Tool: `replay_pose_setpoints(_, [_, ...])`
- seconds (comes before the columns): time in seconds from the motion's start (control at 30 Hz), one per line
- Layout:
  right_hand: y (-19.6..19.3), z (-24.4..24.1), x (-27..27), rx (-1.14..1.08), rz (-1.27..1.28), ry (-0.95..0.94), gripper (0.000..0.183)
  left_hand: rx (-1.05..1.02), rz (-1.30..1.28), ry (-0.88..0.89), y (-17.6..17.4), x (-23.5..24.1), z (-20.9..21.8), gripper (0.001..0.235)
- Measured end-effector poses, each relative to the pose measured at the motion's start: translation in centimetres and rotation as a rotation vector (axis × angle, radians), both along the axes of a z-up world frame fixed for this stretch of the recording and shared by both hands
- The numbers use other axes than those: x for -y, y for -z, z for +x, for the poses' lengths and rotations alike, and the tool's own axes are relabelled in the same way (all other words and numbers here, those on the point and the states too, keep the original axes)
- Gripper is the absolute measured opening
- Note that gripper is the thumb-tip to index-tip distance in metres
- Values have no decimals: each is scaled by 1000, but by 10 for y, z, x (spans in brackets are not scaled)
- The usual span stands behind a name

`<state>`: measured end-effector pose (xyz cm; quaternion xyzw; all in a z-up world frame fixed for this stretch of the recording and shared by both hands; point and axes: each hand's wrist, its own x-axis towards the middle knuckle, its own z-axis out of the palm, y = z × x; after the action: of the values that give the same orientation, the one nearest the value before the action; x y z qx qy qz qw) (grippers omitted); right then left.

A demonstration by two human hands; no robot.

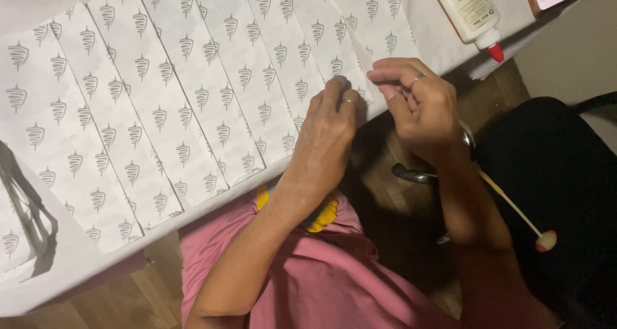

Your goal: Folding the edges of patterned paper sheets and applying glue to prepare them for assembly or packaging.

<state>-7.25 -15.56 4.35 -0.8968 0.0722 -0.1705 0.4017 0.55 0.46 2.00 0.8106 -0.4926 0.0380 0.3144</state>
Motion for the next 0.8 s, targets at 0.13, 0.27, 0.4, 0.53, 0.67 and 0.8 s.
replay_pose_setpoints(0.13, [15,4,6,-35,196,38,24,-34,-22,-9,10,3,-1,28])
replay_pose_setpoints(0.27, [22,7,11,-105,306,33,29,-33,-13,-21,8,3,-1,27])
replay_pose_setpoints(0.4, [29,10,14,-127,352,54,26,-74,-33,-29,8,3,-2,26])
replay_pose_setpoints(0.53, [21,9,6,-149,397,65,26,-49,-33,-19,6,2,-1,23])
replay_pose_setpoints(0.67, [14,9,6,-117,212,86,23,-22,-17,-5,6,0,1,21])
replay_pose_setpoints(0.8, [15,11,8,-142,298,86,23,-41,-15,-9,7,2,0,22])
